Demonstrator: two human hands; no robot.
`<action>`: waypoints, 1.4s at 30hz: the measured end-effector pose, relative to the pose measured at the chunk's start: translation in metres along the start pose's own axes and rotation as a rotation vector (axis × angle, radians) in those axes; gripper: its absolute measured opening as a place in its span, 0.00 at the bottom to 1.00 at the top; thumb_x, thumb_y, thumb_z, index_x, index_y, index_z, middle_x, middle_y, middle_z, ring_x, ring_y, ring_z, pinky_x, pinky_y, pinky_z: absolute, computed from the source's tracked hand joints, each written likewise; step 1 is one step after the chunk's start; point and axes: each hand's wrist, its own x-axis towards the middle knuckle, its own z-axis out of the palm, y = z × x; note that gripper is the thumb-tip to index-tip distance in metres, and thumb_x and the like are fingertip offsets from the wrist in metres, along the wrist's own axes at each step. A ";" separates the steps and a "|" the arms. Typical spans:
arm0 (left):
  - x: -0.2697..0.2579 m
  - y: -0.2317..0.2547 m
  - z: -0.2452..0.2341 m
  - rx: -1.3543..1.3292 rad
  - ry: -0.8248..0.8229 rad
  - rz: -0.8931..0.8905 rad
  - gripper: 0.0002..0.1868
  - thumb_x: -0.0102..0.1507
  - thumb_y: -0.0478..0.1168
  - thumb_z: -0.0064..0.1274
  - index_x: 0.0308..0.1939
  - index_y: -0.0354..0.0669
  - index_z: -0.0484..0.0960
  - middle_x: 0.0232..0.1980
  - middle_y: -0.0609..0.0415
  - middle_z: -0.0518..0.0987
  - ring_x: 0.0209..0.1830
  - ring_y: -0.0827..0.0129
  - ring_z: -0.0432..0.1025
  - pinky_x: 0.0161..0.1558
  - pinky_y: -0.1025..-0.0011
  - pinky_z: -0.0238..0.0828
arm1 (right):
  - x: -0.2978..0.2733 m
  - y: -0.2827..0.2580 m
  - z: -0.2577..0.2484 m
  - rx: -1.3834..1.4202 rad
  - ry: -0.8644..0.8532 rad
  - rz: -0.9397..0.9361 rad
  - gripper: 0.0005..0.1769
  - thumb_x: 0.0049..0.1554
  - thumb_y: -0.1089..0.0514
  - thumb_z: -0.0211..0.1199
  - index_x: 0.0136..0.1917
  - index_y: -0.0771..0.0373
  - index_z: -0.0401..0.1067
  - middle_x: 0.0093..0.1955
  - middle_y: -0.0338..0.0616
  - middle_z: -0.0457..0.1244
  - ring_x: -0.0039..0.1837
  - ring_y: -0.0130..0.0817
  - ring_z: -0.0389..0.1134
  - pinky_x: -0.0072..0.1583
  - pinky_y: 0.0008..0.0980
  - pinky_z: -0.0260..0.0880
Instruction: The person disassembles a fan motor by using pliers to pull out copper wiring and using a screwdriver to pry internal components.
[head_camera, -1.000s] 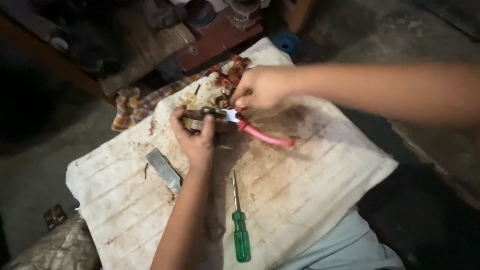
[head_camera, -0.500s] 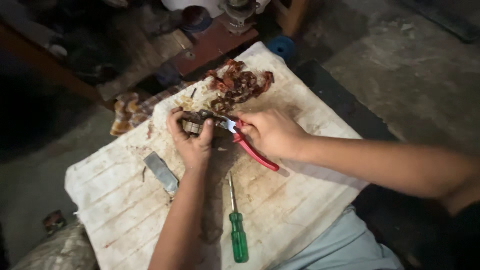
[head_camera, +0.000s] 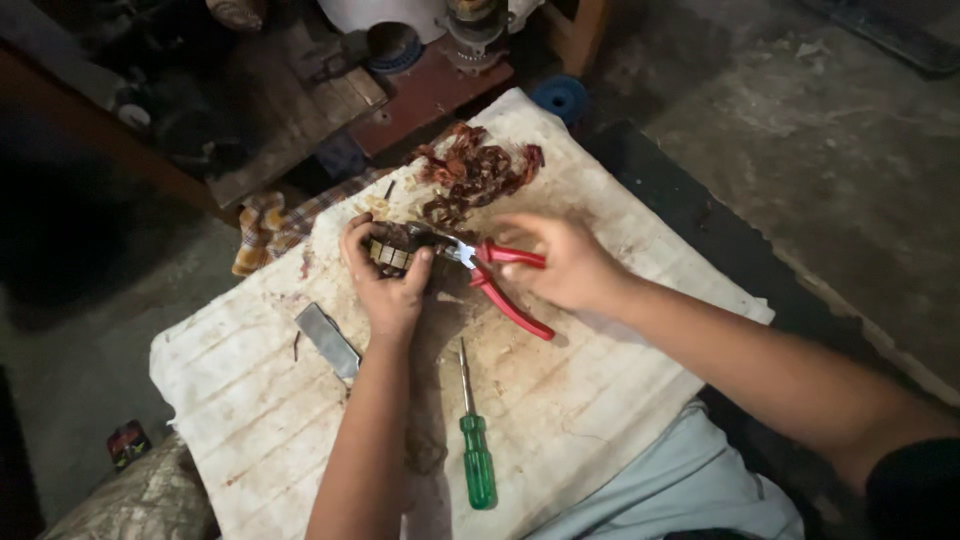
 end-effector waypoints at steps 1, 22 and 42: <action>0.000 0.001 0.000 0.001 -0.001 0.001 0.33 0.54 0.43 0.70 0.57 0.41 0.70 0.67 0.40 0.69 0.70 0.47 0.65 0.73 0.56 0.58 | -0.002 0.005 -0.003 0.251 -0.049 0.128 0.31 0.53 0.64 0.66 0.69 0.63 0.66 0.57 0.45 0.69 0.51 0.31 0.75 0.49 0.25 0.78; 0.004 0.027 -0.005 0.011 -0.059 -0.154 0.48 0.52 0.48 0.71 0.71 0.40 0.64 0.65 0.42 0.73 0.67 0.53 0.69 0.70 0.60 0.64 | -0.041 0.089 0.015 0.442 0.065 0.069 0.22 0.59 0.60 0.64 0.66 0.64 0.71 0.46 0.38 0.69 0.41 0.19 0.66 0.42 0.20 0.67; 0.005 0.044 -0.007 0.001 -0.073 -0.199 0.45 0.54 0.47 0.71 0.70 0.41 0.64 0.62 0.42 0.74 0.63 0.54 0.71 0.66 0.60 0.66 | -0.044 0.080 0.017 0.513 0.085 0.004 0.24 0.59 0.55 0.65 0.66 0.65 0.71 0.39 0.32 0.64 0.36 0.15 0.59 0.38 0.18 0.59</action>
